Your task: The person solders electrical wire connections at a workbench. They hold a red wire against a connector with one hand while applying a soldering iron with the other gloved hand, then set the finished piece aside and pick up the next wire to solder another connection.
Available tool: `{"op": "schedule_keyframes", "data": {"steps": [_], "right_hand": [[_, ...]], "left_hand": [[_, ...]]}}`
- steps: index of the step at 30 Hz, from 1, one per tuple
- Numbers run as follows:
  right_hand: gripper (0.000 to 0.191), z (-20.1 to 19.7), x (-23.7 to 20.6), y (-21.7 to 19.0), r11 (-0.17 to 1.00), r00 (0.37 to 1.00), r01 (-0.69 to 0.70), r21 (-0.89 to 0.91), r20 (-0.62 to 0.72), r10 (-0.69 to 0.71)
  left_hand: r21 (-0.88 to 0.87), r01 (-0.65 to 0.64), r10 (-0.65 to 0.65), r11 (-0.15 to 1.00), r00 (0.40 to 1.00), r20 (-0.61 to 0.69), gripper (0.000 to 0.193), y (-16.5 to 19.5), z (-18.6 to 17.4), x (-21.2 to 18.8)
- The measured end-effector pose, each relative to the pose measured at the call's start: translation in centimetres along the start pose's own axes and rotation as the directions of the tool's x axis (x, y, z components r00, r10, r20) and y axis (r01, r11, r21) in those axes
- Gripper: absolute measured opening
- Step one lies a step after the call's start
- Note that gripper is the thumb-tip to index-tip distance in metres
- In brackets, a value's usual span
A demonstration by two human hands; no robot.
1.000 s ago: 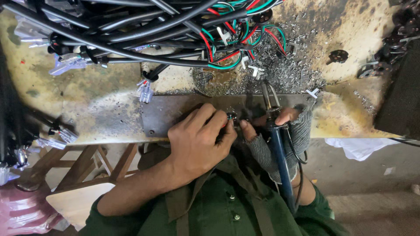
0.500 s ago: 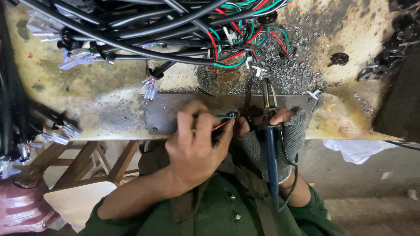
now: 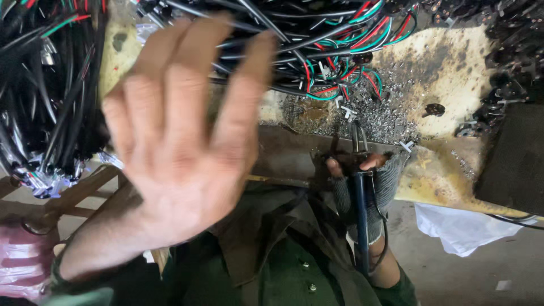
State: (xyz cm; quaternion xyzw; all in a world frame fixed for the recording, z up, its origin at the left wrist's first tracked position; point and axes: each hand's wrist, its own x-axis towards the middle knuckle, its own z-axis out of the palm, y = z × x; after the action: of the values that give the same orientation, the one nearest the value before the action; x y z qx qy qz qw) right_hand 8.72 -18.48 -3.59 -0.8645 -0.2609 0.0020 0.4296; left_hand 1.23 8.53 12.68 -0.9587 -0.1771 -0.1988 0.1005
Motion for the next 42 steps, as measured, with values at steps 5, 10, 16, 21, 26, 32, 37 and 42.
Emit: {"op": "schedule_keyframes", "data": {"steps": [5,10,16,21,26,32,37,42], "right_hand": [[0.057,0.0,0.2,-0.7,0.996,0.999,0.009,-0.093,0.054,-0.004],[0.056,0.4,0.3,-0.8,0.990,0.998,0.039,-0.139,0.062,-0.031],[0.053,0.0,-0.4,-0.1,0.996,0.995,-0.083,0.032,0.061,0.081],[0.040,-1.4,-0.1,0.2,0.996,0.994,0.030,0.078,0.106,-0.038],[0.040,-2.2,0.2,-0.4,0.515,0.918,-0.395,0.760,0.309,0.248],[0.058,-1.0,-0.5,-0.1,0.864,0.937,-0.265,0.428,0.328,0.125],[0.048,-1.5,-0.4,1.0,0.999,0.862,-0.039,-0.028,0.505,0.048],[0.058,-1.8,0.1,-0.3,0.930,0.914,-0.284,0.233,0.360,0.189]], "left_hand": [[0.468,0.345,-0.519,0.813,0.793,0.318,0.038,-5.9,3.4,-7.4],[0.555,0.182,-0.410,0.812,0.854,0.320,0.020,-9.8,6.5,-13.2],[0.636,0.191,-0.215,0.748,0.976,-0.040,0.015,-11.1,7.4,-16.7],[-0.044,0.341,-0.344,0.939,0.934,-0.094,0.011,-6.4,5.6,-16.0],[-0.839,0.229,0.062,0.494,0.953,0.297,0.022,3.7,5.2,-14.8],[-0.765,0.526,0.257,0.371,0.734,0.629,0.027,6.2,5.6,-11.2],[-0.795,0.546,0.190,0.264,0.778,0.598,0.015,7.1,6.5,-8.9],[-0.902,0.395,-0.040,0.175,0.918,0.394,0.018,7.5,6.5,-9.2]]}}
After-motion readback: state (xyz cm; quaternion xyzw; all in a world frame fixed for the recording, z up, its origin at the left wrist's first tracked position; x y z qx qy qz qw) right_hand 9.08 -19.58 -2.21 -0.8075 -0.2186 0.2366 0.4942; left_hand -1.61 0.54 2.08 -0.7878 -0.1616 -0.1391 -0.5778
